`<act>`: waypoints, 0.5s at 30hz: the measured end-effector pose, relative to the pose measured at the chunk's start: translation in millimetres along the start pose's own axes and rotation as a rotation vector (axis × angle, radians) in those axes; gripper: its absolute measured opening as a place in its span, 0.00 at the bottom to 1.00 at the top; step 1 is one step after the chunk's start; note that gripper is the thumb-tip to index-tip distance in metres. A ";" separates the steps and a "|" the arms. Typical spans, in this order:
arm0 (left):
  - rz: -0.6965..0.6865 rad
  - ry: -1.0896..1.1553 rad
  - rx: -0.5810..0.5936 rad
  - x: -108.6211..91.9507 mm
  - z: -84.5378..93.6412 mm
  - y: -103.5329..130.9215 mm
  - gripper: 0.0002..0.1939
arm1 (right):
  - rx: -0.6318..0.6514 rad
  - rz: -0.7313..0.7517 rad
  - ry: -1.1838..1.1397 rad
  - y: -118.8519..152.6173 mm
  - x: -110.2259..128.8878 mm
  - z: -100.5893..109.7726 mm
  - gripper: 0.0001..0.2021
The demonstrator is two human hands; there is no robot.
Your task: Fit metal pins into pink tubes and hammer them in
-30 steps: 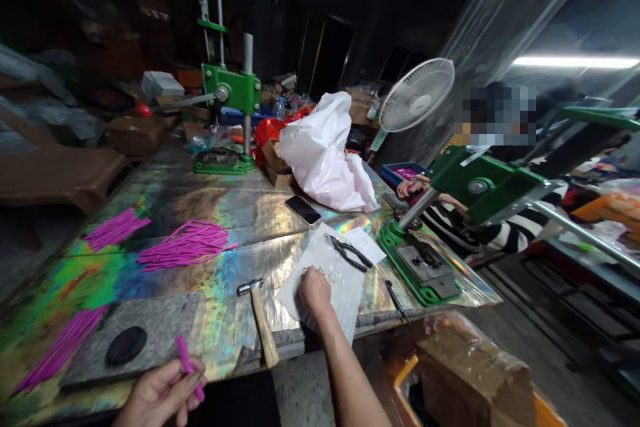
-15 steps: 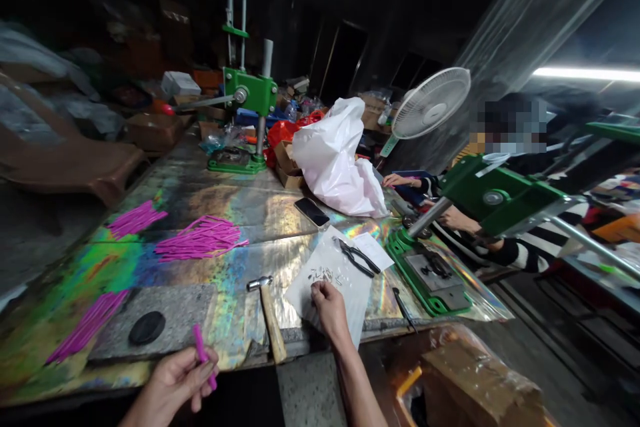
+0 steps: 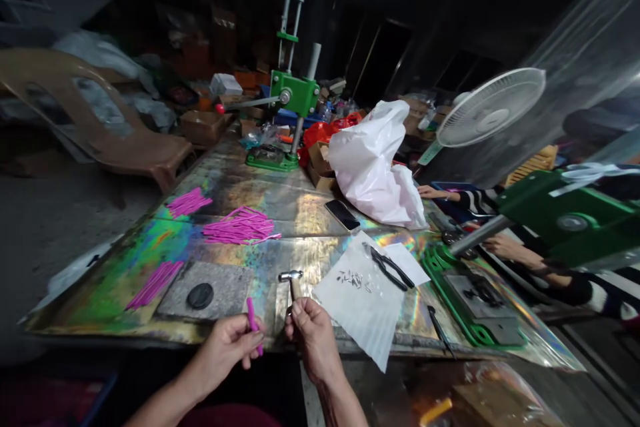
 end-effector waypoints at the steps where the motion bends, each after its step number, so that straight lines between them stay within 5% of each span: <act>1: -0.013 -0.003 -0.001 -1.4 -0.1 0.4 0.14 | 0.017 -0.008 -0.009 2.3 -3.5 -3.4 0.14; 6: -0.076 -0.042 -0.024 -3.6 -0.6 2.7 0.11 | 0.105 -0.047 -0.047 11.2 -16.0 -16.4 0.12; 15: -0.234 -0.192 -0.105 -6.8 1.6 8.4 0.10 | 0.079 0.036 0.129 15.5 -24.1 -26.9 0.14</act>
Point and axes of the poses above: each hand's wrist, its own y-axis away from the middle knuckle, its own z-axis out of the back of the hand, x = y × z, the point moved 1 cm from there along -y, towards the middle knuckle, and after that the axes turned 15 degrees about -y, right-handed, at the moved point
